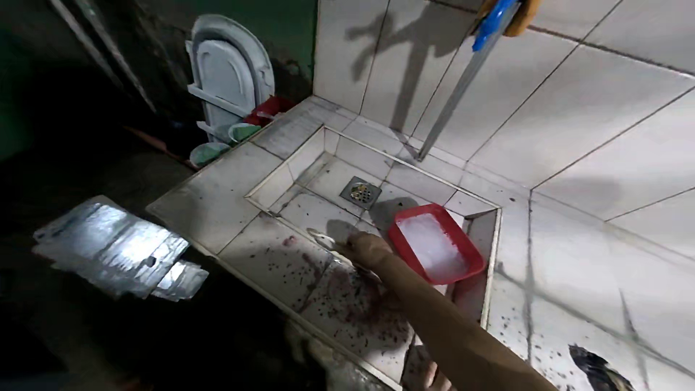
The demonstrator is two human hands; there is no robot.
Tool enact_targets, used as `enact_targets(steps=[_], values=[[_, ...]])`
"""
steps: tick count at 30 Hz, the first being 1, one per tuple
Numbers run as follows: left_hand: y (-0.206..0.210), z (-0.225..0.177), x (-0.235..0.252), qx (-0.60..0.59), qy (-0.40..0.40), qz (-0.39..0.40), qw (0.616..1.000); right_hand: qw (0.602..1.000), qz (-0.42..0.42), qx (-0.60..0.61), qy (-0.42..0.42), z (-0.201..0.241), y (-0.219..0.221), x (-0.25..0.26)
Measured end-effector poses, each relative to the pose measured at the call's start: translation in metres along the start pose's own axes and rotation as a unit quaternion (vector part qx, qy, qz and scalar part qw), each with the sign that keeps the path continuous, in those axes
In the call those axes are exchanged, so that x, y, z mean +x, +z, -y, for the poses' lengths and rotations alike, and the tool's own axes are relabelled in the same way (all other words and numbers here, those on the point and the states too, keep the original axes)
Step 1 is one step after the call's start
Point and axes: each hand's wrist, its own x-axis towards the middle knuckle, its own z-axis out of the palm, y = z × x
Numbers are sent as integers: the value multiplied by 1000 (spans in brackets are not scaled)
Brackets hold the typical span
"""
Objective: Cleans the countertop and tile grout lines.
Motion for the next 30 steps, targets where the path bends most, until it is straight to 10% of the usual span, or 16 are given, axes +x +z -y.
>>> enact_targets(steps=[5, 8, 17, 20, 30], values=[[31, 7, 0, 13, 39, 7, 999, 974, -149, 9, 170, -64, -33, -81], [35, 7, -1, 20, 49, 34, 998, 961, -100, 3, 258, -118, -27, -103], [20, 0, 4, 47, -4, 124, 991, 983, -93, 11, 155, -148, -31, -107], [32, 2, -4, 88, 15, 40, 995, 979, -139, 93, 114, -166, -23, -169], [25, -10, 18, 77, -160, 33, 984, 954, -176, 202, 132, -250, 146, -432]])
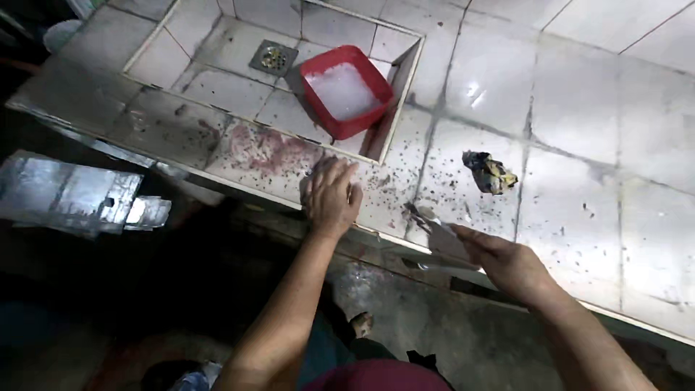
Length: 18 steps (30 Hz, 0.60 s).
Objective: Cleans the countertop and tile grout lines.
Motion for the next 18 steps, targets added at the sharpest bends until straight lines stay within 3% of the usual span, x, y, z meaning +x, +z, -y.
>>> enact_targets(steps=[5, 8, 14, 18], values=[[15, 0, 1, 74, -15, -75, 994, 997, 4, -76, -6, -12, 19, -28], [16, 1, 0, 85, -14, -72, 994, 992, 7, -125, 8, 2, 19, -24], [16, 2, 0, 80, -13, -78, 994, 989, -76, -130, -10, 1, 10, -25], [15, 1, -1, 79, -10, -79, 994, 974, -52, -216, -40, -3, 15, -23]])
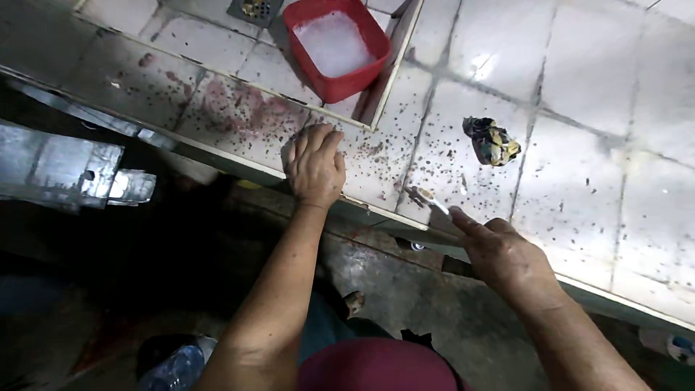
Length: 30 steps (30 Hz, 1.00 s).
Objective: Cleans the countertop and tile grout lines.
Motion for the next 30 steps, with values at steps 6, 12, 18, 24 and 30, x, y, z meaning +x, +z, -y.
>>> enact_targets(steps=[6, 12, 18, 24, 30], values=[[1, 2, 0, -15, 11, -2, 1000, 999, 33, 4, -2, -2, 5, -14], [-3, 0, 0, -27, 6, 30, 999, 990, 132, -5, 47, 37, -2, 25], [-2, 0, 0, -35, 6, 2, 999, 989, 123, -56, 52, 20, 4, -8], [-5, 0, 2, -24, 2, 21, 999, 986, 146, -55, 52, 31, -9, 16], [1, 1, -1, -27, 9, -8, 1000, 988, 133, -62, 48, 32, -9, 15]])
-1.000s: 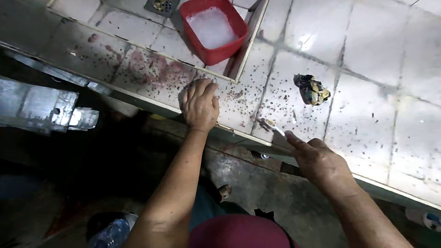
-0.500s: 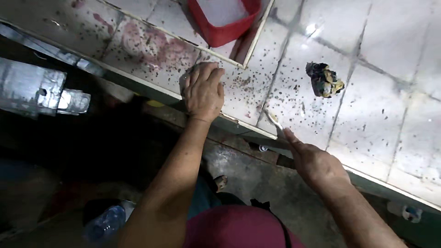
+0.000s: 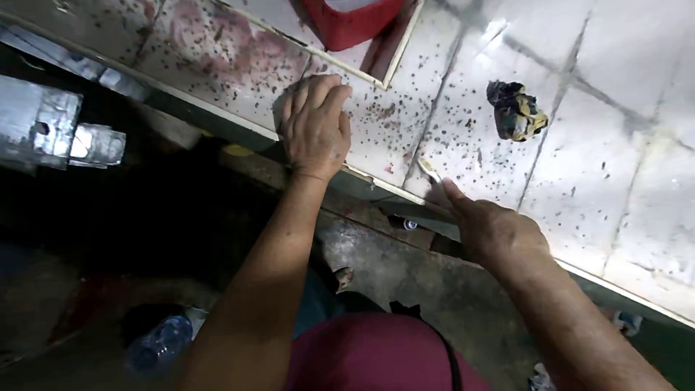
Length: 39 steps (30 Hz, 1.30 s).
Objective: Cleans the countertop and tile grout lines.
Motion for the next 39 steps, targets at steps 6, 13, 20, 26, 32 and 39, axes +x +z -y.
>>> enact_targets(steps=[6, 13, 20, 26, 32, 39], values=[[-1, 1, 1, -11, 7, 1, 1000, 999, -23, -10, -32, -25, 13, -15], [-4, -1, 3, -8, 4, 11, 1000, 999, -27, 7, -37, -1, -2, 7], [0, 1, 0, -9, 8, -10, 1000, 1000, 12, -9, -3, -5, -2, -3], [-3, 0, 1, -4, 7, 5, 1000, 999, -20, -6, -32, -21, 5, -11], [-2, 0, 0, -6, 10, -7, 1000, 1000, 7, 3, -24, 2, -7, 11], [0, 2, -2, -13, 11, -12, 1000, 1000, 10, -6, -3, -14, 6, -10]])
